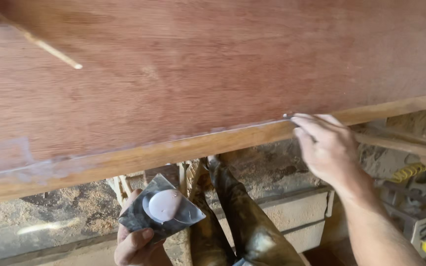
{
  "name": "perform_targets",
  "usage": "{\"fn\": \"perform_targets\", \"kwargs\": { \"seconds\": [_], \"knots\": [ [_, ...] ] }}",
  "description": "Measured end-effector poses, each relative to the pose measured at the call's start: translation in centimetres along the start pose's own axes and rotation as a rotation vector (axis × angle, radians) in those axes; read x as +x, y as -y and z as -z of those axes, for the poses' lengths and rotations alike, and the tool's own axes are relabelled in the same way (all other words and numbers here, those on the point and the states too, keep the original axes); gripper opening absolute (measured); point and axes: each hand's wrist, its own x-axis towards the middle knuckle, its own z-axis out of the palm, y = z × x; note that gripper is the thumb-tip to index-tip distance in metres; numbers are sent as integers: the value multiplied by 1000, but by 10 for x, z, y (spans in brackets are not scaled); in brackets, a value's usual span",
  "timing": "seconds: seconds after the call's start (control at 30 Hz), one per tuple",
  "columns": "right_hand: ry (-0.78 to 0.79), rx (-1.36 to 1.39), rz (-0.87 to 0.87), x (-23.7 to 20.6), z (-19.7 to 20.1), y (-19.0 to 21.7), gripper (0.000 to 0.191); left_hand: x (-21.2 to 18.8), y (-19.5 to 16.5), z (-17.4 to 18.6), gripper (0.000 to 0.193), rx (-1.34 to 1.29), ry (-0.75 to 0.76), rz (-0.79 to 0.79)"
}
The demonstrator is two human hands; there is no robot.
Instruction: The person scoops wood filler from a can onto a spreader and applies it along the seams and edges of a wooden furniture panel, smoothing the filler into gaps by hand as they move around the panel.
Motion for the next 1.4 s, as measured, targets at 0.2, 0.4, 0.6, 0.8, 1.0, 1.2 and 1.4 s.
{"fn": "perform_targets", "kwargs": {
  "seconds": [0.2,0.4,0.6,0.8,1.0,1.2,1.4],
  "knots": [
    [11,43,12,-12,-9,-44,18,1,40,-30,96,-29,165,-32],
    [-53,-43,47,-26,-19,-79,19,3,56,-45,84,169,252,182],
    [-87,-24,70,-37,-21,-100,23,14,101,-48,75,-122,474,-14],
    [-124,-17,59,-45,-21,-106,20,21,116,-49,66,-235,657,-95],
    [-77,-72,80,-49,-19,-103,21,-2,87,-24,66,-173,482,-82],
    [-97,15,85,-45,-17,-95,13,-24,42,27,94,11,118,-31],
    [-59,-75,144,-37,-16,-78,15,-28,19,76,95,57,104,44]
  ]
}}
